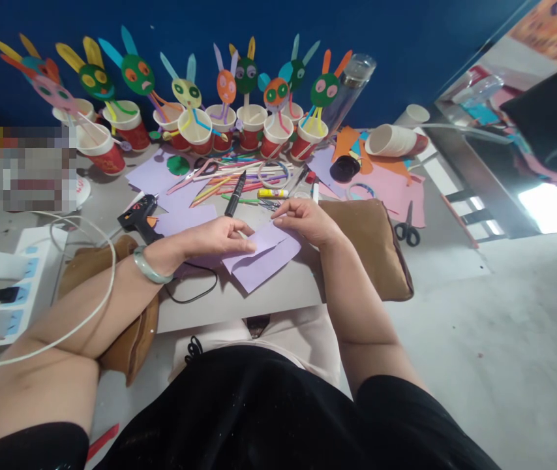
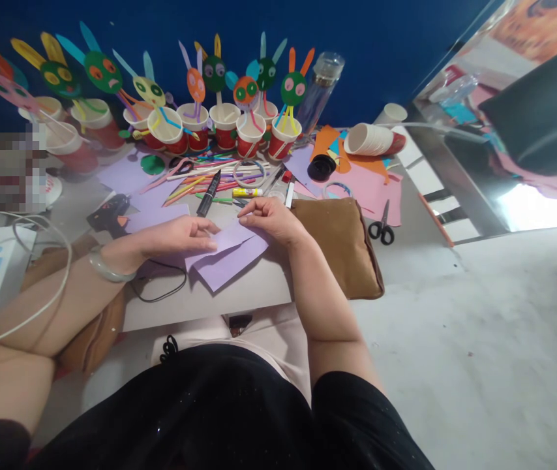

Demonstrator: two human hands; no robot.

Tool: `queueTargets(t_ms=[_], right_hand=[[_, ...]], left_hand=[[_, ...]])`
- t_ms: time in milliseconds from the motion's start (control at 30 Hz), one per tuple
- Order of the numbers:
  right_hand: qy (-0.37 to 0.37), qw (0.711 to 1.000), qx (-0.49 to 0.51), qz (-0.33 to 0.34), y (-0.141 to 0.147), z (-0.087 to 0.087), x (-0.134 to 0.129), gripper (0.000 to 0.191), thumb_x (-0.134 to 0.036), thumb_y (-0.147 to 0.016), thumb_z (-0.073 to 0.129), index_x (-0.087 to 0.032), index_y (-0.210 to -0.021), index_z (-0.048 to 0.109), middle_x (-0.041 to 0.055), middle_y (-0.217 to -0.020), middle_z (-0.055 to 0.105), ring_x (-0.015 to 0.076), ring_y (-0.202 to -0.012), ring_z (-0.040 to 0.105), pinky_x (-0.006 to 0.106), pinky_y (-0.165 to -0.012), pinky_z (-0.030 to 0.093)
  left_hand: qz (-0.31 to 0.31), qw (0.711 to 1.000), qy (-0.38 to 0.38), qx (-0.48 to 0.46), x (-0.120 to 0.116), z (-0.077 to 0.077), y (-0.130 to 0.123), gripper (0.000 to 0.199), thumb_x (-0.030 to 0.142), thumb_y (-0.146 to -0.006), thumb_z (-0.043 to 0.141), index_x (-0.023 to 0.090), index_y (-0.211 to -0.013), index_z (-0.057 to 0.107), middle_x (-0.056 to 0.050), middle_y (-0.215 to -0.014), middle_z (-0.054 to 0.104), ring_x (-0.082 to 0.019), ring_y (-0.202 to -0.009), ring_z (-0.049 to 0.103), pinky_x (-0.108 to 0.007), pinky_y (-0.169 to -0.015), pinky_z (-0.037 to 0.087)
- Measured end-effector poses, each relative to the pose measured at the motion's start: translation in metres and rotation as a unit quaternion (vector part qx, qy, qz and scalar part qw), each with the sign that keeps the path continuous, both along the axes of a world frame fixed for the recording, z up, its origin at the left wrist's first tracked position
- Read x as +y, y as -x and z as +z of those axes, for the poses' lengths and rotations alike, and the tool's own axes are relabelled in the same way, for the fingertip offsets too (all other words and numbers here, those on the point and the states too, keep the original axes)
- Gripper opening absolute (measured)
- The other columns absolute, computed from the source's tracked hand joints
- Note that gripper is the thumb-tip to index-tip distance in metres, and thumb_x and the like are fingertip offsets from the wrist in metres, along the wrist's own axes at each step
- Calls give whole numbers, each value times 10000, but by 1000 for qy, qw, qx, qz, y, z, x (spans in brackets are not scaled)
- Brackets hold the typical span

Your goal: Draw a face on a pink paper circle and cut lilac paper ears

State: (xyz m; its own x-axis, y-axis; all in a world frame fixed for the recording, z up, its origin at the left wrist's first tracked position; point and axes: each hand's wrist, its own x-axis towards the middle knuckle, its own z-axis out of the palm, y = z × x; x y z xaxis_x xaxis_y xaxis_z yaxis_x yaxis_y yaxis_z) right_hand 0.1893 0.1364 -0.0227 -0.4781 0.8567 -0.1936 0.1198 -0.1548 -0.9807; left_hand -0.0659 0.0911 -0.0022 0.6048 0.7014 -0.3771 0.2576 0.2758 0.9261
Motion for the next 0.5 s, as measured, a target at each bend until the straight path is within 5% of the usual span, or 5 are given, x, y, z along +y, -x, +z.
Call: queueTargets(t_ms=[100,200,267,367,500], right_hand=[[-3,1000,2,-17,5,-3,-1,275,-373,-691,869,-198,-794,682,-53,-561,613,97,-488,506,236,-470,341],[3,997,17,-73,7,-5,1,270,-373,-716,841,-207,-784,640,-61,-575,589,90,-486,478,241,-479,340],[7,994,29,-102,7,-6,2,283,-374,-714,843,-210,-779,622,-59,-607,587,91,-513,488,242,-495,352],[10,992,50,-116,6,-9,5,341,-430,-716,866,-215,-765,606,-52,-651,584,91,-552,490,247,-526,380],[15,989,59,-132,3,-14,9,513,-748,-795,717,-239,-816,662,-31,-615,537,126,-571,523,261,-526,411]], left_hand=[[31,999,-42,-14,0,-3,1,931,357,-551,976,194,-1395,619,-163,-1282,718,-303,-1168,701,-349,-901,569],[89,991,-98,-18,2,-6,2,1037,265,-431,1012,230,-1394,632,-167,-1556,550,-347,-1447,520,-391,-1097,498],[147,984,-101,-28,4,-8,1,898,256,-467,993,198,-1305,677,-151,-1442,641,-320,-1349,597,-388,-1061,522],[272,957,-90,-37,7,-10,-3,478,279,-642,887,167,-1081,735,-66,-1015,760,-214,-942,713,-326,-829,581],[356,931,-64,-50,9,-5,-7,192,217,-730,761,164,-914,742,-1,-790,728,-146,-736,673,-279,-722,564]])
